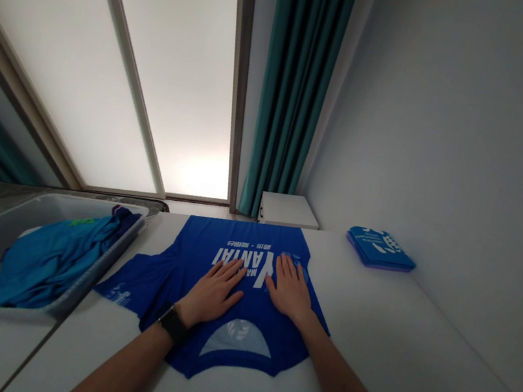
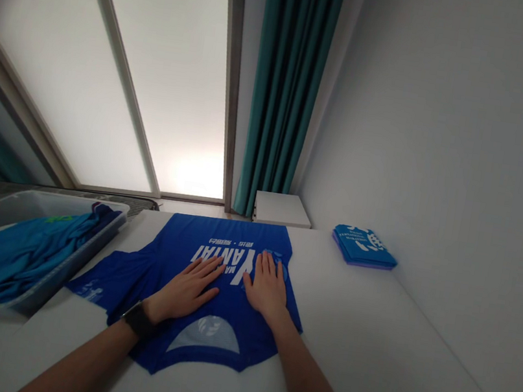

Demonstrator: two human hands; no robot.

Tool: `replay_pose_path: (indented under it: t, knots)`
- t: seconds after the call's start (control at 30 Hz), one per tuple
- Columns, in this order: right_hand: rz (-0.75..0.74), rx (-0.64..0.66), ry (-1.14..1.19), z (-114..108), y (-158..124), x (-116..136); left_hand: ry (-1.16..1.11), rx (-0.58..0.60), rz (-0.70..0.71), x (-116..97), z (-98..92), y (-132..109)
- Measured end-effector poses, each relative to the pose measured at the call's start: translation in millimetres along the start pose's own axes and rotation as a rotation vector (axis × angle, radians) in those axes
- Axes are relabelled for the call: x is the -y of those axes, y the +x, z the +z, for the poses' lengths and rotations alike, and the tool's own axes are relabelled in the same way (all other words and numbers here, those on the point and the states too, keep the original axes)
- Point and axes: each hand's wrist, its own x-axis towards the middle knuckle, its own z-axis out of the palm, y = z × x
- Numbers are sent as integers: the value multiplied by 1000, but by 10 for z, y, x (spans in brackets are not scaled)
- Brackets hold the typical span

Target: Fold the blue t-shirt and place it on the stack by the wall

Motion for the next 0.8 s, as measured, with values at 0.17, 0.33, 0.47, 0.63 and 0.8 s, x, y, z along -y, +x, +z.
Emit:
replay_pose_path:
  t: [0.17,0.33,0.47,0.63,0.8]
  knots:
    - [4,10,-7,16,-25,-21,17,-4,-13,1,28,-15]
    - [0,-7,-4,9,-30,-14,-10,3,-24,-41,-17,-14]
    - [11,-19,9,-16,-31,-2,20,-35,-75,24,-86,-6]
    - [3,-22,17,-25,-42,-12,124,-120,-283,321,-203,-64]
    - [-3,11,16,2,-51,-30,162,-21,-478,575,-157,-164]
